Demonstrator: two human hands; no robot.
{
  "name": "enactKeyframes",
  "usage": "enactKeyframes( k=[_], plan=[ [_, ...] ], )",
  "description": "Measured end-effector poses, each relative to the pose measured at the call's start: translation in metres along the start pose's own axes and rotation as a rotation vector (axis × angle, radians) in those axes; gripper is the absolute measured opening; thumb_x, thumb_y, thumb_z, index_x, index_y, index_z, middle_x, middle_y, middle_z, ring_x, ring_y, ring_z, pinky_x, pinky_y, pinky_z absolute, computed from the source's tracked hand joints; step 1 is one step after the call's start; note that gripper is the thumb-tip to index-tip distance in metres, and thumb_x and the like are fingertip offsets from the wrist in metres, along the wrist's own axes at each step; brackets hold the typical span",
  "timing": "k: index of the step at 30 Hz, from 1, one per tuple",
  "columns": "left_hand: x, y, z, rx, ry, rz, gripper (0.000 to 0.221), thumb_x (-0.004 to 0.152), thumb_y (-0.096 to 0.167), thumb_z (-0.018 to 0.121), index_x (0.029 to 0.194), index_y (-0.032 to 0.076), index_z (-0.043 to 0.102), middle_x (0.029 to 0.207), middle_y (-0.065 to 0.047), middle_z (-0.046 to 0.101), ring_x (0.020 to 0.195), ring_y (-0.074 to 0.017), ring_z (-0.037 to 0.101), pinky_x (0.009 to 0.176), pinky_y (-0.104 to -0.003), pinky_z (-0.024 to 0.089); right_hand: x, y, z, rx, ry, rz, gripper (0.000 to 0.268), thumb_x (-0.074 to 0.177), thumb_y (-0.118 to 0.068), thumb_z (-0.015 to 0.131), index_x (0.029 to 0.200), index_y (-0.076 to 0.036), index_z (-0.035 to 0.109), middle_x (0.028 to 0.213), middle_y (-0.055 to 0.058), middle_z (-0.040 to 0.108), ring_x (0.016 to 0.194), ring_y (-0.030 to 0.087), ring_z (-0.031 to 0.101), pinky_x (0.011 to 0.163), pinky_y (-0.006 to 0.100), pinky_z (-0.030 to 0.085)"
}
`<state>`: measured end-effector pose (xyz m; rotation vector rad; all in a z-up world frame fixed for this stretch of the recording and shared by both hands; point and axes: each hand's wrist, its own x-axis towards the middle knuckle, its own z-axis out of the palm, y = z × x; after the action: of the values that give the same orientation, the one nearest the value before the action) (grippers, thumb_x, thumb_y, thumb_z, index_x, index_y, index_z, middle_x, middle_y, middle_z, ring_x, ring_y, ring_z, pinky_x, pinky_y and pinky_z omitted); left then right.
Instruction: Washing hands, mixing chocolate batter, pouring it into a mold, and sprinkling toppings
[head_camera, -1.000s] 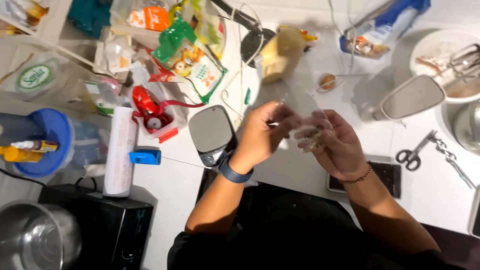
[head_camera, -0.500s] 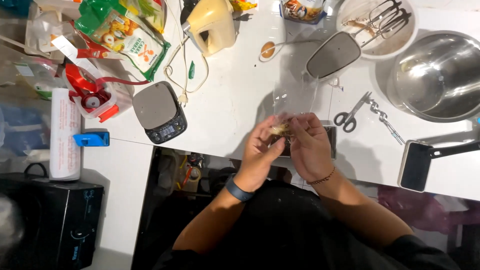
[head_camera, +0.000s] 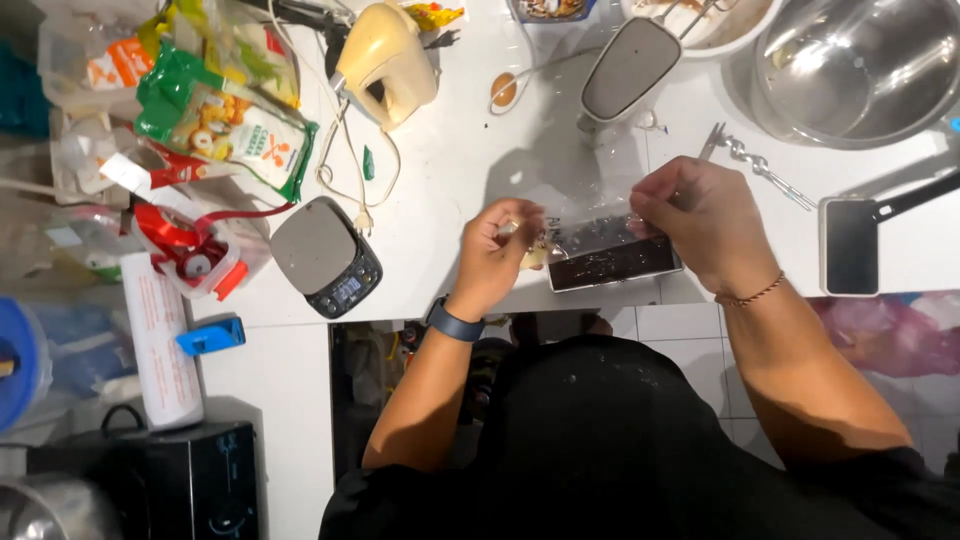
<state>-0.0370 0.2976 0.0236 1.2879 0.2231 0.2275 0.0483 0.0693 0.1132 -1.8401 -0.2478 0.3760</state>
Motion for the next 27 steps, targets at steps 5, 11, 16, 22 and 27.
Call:
enactKeyframes(
  k=[5,11,16,22,27],
  plan=[
    [0.007,0.012,0.007,-0.096,0.034,-0.083,0.038,0.095,0.007,0.072,0.129,0.004,0.056,0.097,-0.014,0.072,0.077,-0.0261,0.076,0.065,-0.032,0.067,-0.016,0.006,0.021,-0.041,0.226,0.087,0.007,0.100,-0.008,0.074,0.094,-0.009,0.073,0.077,0.005,0.069,0.067,0.013,0.065,0.062,0.024,0.048],
    [0.020,0.059,0.009,0.248,-0.236,-0.010,0.043,0.090,0.022,0.083,0.123,0.001,0.065,0.104,-0.019,0.075,0.092,-0.0257,0.075,0.080,-0.041,0.065,-0.028,0.011,0.037,0.922,0.129,0.306,0.033,0.106,-0.031,0.037,0.110,-0.008,0.061,0.096,0.012,0.071,0.091,0.024,0.074,0.080,0.035,0.060],
    [0.033,0.086,0.024,0.610,-0.344,0.075,0.032,0.089,0.026,0.081,0.118,0.012,0.075,0.100,-0.015,0.079,0.099,-0.0341,0.076,0.077,-0.037,0.065,-0.018,0.050,0.056,1.135,0.113,0.544,0.035,0.104,-0.026,0.038,0.120,0.000,0.054,0.086,0.013,0.071,0.085,0.026,0.078,0.085,0.044,0.065],
    [0.032,0.104,0.040,0.682,-0.373,0.180,0.030,0.088,0.021,0.080,0.115,0.009,0.075,0.100,-0.021,0.077,0.098,-0.0388,0.075,0.069,-0.038,0.066,-0.013,0.080,0.066,1.275,0.115,0.515,0.032,0.103,-0.025,0.046,0.090,-0.002,0.064,0.074,0.013,0.070,0.077,0.028,0.078,0.080,0.044,0.067],
    [0.027,0.106,0.041,0.658,-0.361,0.172,0.028,0.086,0.025,0.080,0.110,0.010,0.076,0.097,-0.019,0.078,0.096,-0.0361,0.076,0.068,-0.035,0.066,-0.012,0.066,0.063,1.443,0.187,0.559,0.027,0.103,-0.021,0.048,0.082,-0.007,0.055,0.067,0.000,0.059,0.068,0.019,0.072,0.078,0.041,0.067]
  ],
)
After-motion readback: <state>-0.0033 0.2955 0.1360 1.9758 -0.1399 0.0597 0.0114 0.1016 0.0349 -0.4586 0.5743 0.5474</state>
